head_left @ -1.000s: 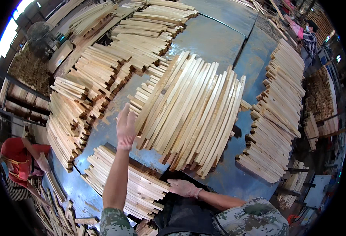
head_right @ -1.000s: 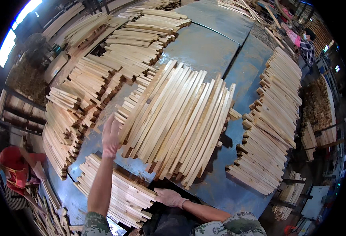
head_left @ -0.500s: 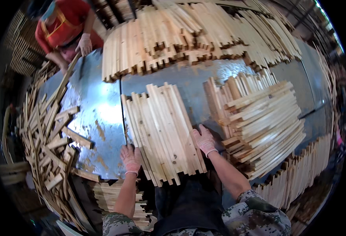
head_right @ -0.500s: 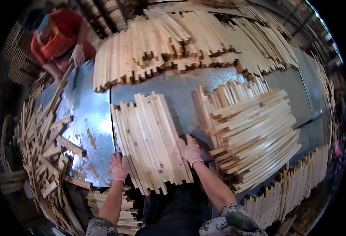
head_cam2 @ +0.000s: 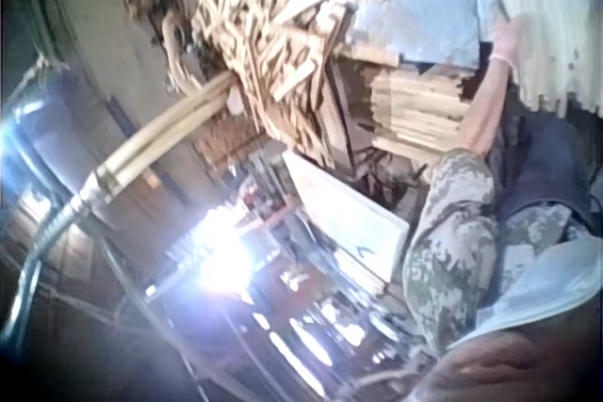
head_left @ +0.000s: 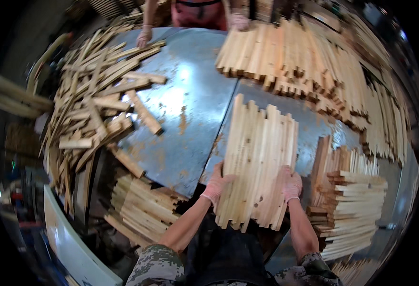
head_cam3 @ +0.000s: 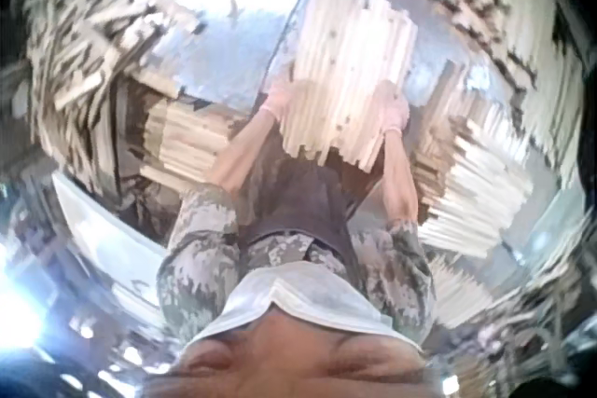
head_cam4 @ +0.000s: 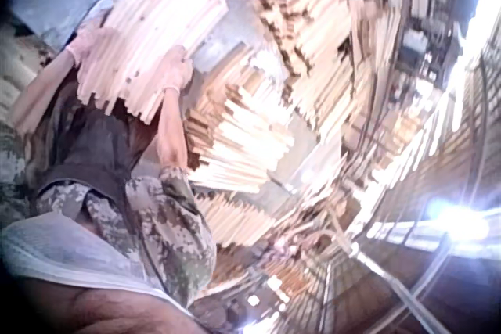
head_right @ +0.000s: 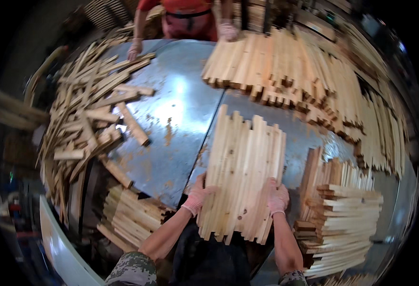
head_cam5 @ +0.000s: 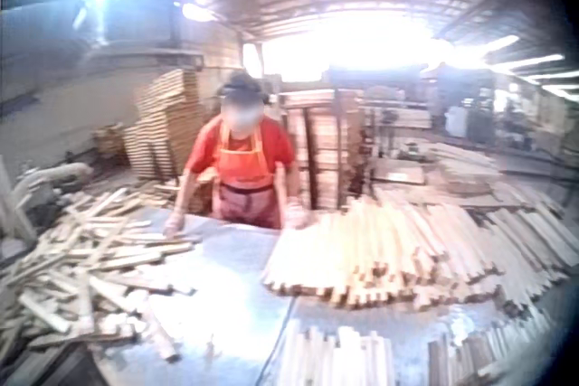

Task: The person repeatedly picks up stacks of light-colored wooden planks from a metal table and places them onto a conveyor belt. The person wears pink gloves and a camouflage shirt while performing this repetitive stacking task in a workshop environment.

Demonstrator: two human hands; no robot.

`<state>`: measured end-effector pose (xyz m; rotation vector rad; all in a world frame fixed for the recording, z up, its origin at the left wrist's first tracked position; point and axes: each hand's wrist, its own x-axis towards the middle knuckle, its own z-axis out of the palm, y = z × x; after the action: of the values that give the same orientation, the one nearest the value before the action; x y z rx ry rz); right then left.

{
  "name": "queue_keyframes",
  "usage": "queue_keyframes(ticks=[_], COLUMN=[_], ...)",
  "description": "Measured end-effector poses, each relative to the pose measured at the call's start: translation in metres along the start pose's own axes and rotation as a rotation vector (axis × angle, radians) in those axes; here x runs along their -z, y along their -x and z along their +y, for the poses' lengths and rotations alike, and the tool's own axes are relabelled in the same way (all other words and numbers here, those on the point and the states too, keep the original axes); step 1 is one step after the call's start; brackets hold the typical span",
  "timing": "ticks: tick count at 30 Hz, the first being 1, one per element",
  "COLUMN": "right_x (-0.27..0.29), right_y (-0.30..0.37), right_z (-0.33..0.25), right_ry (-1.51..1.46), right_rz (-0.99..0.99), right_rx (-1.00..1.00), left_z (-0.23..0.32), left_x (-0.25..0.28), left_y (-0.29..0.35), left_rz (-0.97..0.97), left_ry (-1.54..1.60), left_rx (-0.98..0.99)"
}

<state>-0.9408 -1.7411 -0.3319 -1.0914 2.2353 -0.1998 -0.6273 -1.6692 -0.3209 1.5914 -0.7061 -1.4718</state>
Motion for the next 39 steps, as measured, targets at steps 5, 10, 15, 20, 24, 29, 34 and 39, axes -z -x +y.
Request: queue_keyframes(ticks=[5,10,15,20,24,29,34,39], right_x=[0.005,-0.022,-0.025,-0.065,-0.076,-0.101,-0.134,-0.18], right_y=[-0.005,0.024,0.075,0.175,0.32,0.521,0.72,0.886], right_z=[0.015,0.05,-0.001,-0.087,-0.148,-0.16,-0.113,-0.047], right_ry=[-0.165,-0.429,-0.353,-0.365,-0.22,0.056,0.14,0.476], right_rz=[-0.063,-0.209,-0.303,-0.502,-0.596,-0.53,-0.769,-0.804], right_rx=[0.073,0.248,0.452,0.748,1.039,1.388,1.609,1.754], left_z=[-0.003,0.0,0.01,0.006,-0.011,-0.056,-0.126,-0.207], left_x=[-0.011,0.002,0.037,0.092,0.141,0.208,0.269,0.341], left_y=[0.031,0.117,0.216,0.33,0.434,0.597,0.753,0.901], left_rz=[0.01,0.183,0.399,0.702,0.901,1.11,1.3,1.363], left_ry=[0.112,0.031,0.122,0.295,0.52,0.564,0.73,0.665], left_rx=[0.067,-0.062,-0.151,-0.286,-0.366,-0.5,-0.548,-0.286])
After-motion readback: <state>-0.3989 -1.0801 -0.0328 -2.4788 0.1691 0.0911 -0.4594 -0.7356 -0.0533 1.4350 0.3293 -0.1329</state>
